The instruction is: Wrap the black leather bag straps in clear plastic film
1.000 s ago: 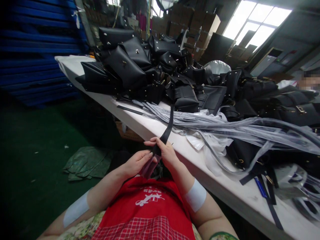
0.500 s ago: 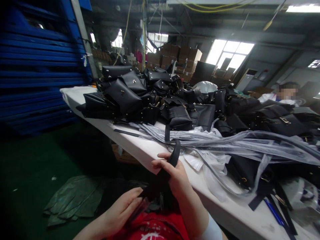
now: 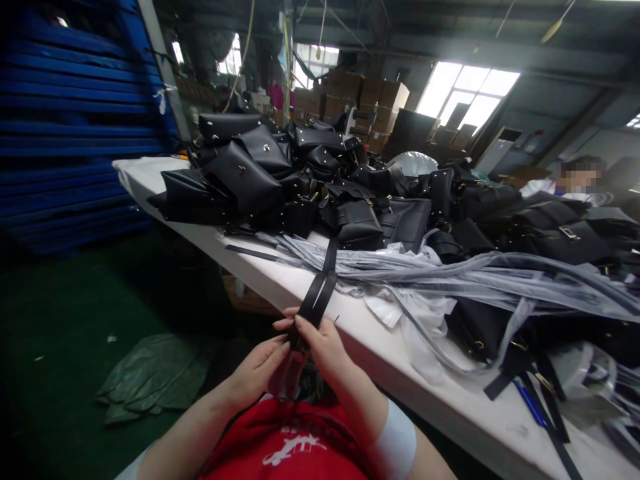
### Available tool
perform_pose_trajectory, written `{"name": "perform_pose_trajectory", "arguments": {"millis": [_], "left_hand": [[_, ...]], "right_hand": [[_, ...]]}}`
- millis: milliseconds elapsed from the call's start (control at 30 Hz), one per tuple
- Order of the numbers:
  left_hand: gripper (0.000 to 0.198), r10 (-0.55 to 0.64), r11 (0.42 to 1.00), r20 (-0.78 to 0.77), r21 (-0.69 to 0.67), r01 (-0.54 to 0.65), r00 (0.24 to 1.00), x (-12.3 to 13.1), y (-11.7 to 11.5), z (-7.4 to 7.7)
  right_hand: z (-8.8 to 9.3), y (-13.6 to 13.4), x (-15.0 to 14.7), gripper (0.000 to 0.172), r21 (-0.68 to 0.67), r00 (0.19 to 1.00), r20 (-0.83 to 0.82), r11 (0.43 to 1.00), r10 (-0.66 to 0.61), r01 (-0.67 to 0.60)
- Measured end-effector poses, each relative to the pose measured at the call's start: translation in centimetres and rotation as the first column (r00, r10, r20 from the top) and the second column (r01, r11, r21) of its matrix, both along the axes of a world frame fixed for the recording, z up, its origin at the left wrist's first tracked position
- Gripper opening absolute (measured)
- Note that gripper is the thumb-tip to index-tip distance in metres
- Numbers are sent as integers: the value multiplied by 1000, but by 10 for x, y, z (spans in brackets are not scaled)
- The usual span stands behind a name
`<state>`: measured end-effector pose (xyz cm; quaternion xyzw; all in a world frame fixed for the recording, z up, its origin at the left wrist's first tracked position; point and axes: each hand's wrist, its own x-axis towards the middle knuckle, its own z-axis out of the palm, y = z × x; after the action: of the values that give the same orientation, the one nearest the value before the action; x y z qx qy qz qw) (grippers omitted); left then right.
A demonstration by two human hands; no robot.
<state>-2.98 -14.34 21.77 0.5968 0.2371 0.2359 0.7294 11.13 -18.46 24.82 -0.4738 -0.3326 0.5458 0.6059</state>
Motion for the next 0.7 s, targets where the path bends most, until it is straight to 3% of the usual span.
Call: {"name": "perform_pose_trajectory", "arguments": {"millis": [167,367,467,533,633,700], "left_hand": [[47,-16,994,-24,104,18,1000,-2,2,-3],[44,88,985,-4,150,-86,996,4,12,-2],[45,109,983,-34,153,-102,994,3,14,-4],[46,61,986,-78,158,-48,995,2,13,-5],[52,-27,985,-154,164,52,988,3,8,-4],[53,-12,980,-169,192,45,986,1,4,-2]], "right_hand": [[5,16,34,39,-63,969,-130,977,-212,205],[-23,9,7,37,-58,990,-97,994,-99,94],[-28,6,1,36,-67,993,-112,997,-36,29],[-26,13,9,38,-109,987,-151,993,-63,47],[-20,29,28,41,-206,955,-211,965,-208,164],[-13,31,31,41,-220,946,-214,956,-243,196]]}}
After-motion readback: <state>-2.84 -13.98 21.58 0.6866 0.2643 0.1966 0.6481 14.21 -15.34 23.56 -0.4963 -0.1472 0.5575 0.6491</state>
